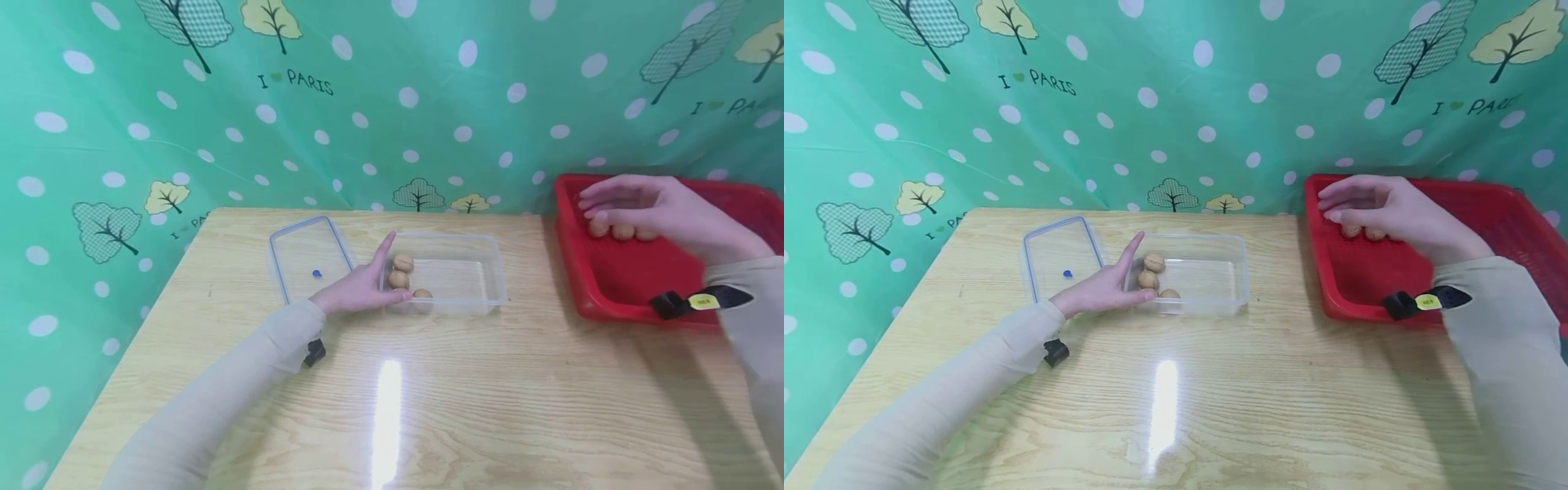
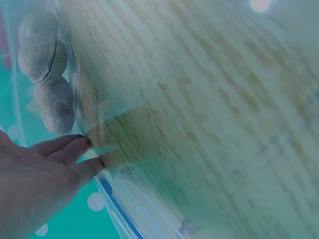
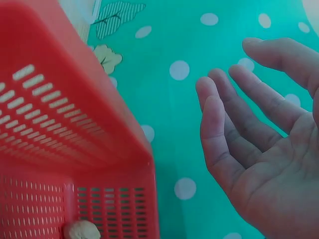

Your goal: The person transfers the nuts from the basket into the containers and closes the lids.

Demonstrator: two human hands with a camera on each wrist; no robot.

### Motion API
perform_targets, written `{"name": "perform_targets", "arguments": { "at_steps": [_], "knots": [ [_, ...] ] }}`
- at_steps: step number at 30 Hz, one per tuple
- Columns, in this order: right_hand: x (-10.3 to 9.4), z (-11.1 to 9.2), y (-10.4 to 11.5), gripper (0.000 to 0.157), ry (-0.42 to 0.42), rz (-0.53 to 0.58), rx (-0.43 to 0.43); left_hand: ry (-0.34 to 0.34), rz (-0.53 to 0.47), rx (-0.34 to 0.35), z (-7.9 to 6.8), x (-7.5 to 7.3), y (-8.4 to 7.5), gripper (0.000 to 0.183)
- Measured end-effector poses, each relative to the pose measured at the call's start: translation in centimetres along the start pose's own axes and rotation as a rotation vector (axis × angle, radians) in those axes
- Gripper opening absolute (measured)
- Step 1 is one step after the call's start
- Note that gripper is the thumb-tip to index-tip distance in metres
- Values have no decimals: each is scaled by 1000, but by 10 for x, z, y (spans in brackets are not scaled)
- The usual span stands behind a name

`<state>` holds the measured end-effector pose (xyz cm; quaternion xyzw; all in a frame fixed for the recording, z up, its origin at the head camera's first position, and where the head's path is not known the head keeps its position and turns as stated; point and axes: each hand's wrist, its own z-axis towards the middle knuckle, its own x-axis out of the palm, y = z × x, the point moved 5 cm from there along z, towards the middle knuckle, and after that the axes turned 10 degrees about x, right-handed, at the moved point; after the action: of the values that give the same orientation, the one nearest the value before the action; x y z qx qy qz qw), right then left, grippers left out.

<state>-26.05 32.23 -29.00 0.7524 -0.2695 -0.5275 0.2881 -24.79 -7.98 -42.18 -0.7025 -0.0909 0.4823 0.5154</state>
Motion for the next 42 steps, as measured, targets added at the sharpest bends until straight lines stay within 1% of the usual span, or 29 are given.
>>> {"name": "perform_targets", "arguments": {
  "at_steps": [4, 7, 10, 15, 17, 20, 24, 25, 28, 31, 34, 39, 42],
  "knots": [
    [-8, 4, -7, 48, -31, -41, 14, -5, 13, -5, -1, 0, -1, 118],
    [-13, 6, -12, 51, -50, -61, -14, -5, 21, -7, -1, 0, -1, 117],
    [-17, 8, -16, 55, -62, -95, -23, 0, 27, 0, -1, 0, 0, 117],
    [-20, 16, -25, 55, -57, -121, -16, -3, 33, 9, 0, 0, 1, 117],
    [-19, 20, -29, 54, -44, -119, -1, -2, 27, 11, 0, 0, 1, 117],
    [-18, 26, -36, 58, -35, -127, 32, 0, 22, 3, 0, 0, 2, 118],
    [-16, 32, -42, 58, -15, -95, 67, 3, 17, -11, 0, 1, 2, 119],
    [-15, 34, -43, 57, -7, -79, 81, 3, 14, -8, 0, 1, 1, 119],
    [-15, 39, -45, 60, -6, -76, 97, 1, 14, -1, -1, 0, 0, 119],
    [-15, 43, -48, 60, -12, -87, 94, -3, 14, 7, -1, 0, 0, 118],
    [-16, 46, -52, 57, -3, -87, 78, -3, 17, 8, -1, 0, 0, 118],
    [-17, 48, -64, 52, 16, -19, 93, -4, 19, 11, -1, 0, 0, 117],
    [-17, 50, -70, 52, 24, 15, 116, -7, 22, 12, -1, 0, 0, 117]
  ]
}}
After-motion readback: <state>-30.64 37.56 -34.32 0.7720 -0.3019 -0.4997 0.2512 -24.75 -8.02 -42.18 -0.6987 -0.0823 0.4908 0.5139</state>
